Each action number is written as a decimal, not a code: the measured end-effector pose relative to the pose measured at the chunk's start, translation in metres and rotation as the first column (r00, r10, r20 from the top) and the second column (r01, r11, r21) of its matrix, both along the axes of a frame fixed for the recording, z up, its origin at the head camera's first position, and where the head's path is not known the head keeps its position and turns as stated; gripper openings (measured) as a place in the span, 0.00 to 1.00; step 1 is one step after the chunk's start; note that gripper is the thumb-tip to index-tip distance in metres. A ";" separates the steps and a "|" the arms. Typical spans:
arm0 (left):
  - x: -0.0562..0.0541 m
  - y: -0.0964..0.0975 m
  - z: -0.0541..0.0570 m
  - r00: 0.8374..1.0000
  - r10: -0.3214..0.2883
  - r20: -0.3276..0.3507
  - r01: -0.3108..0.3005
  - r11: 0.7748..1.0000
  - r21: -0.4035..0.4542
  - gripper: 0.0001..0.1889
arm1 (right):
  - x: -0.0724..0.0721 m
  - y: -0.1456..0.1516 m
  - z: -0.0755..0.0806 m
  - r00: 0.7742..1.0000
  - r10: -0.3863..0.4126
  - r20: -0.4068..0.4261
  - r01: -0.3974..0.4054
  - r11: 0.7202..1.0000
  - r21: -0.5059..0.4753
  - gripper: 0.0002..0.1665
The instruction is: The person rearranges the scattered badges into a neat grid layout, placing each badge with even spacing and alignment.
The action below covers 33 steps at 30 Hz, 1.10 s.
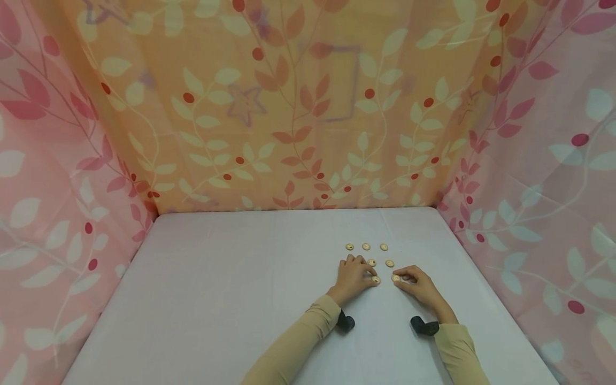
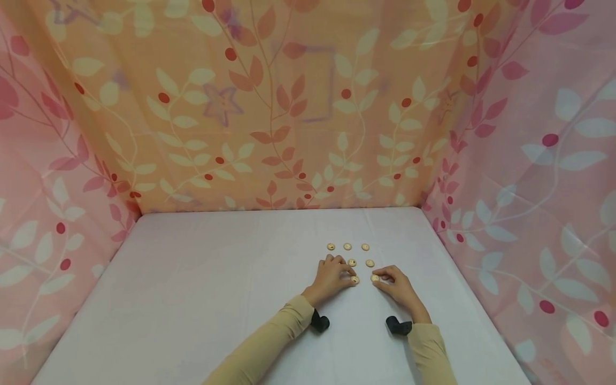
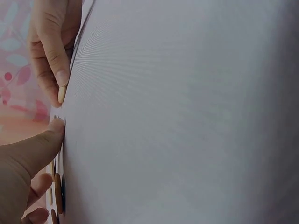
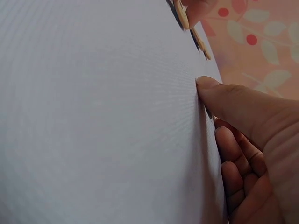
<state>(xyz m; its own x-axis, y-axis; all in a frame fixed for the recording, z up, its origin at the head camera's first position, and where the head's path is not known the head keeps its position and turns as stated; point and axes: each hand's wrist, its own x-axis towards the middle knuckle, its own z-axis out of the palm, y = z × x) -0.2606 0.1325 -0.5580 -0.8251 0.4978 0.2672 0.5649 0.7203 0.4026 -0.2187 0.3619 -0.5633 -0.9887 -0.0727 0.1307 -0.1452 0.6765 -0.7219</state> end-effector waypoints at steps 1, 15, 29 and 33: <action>0.000 0.000 0.000 1.000 0.002 -0.004 -0.002 1.000 0.000 0.12 | 0.000 0.000 0.000 1.000 0.000 0.001 0.000 1.000 -0.002 0.17; 0.000 0.000 0.001 1.000 0.006 0.006 -0.006 1.000 -0.003 0.14 | -0.001 0.000 0.004 1.000 -0.006 0.019 0.006 1.000 0.015 0.18; -0.001 -0.005 0.003 0.999 -0.014 -0.032 0.014 1.000 0.002 0.16 | -0.004 0.000 0.006 0.999 -0.034 -0.035 0.034 0.999 0.012 0.20; -0.002 -0.009 0.007 0.997 -0.023 -0.076 0.022 1.000 -0.010 0.17 | -0.005 0.002 0.006 0.998 -0.047 -0.051 0.045 0.999 -0.029 0.19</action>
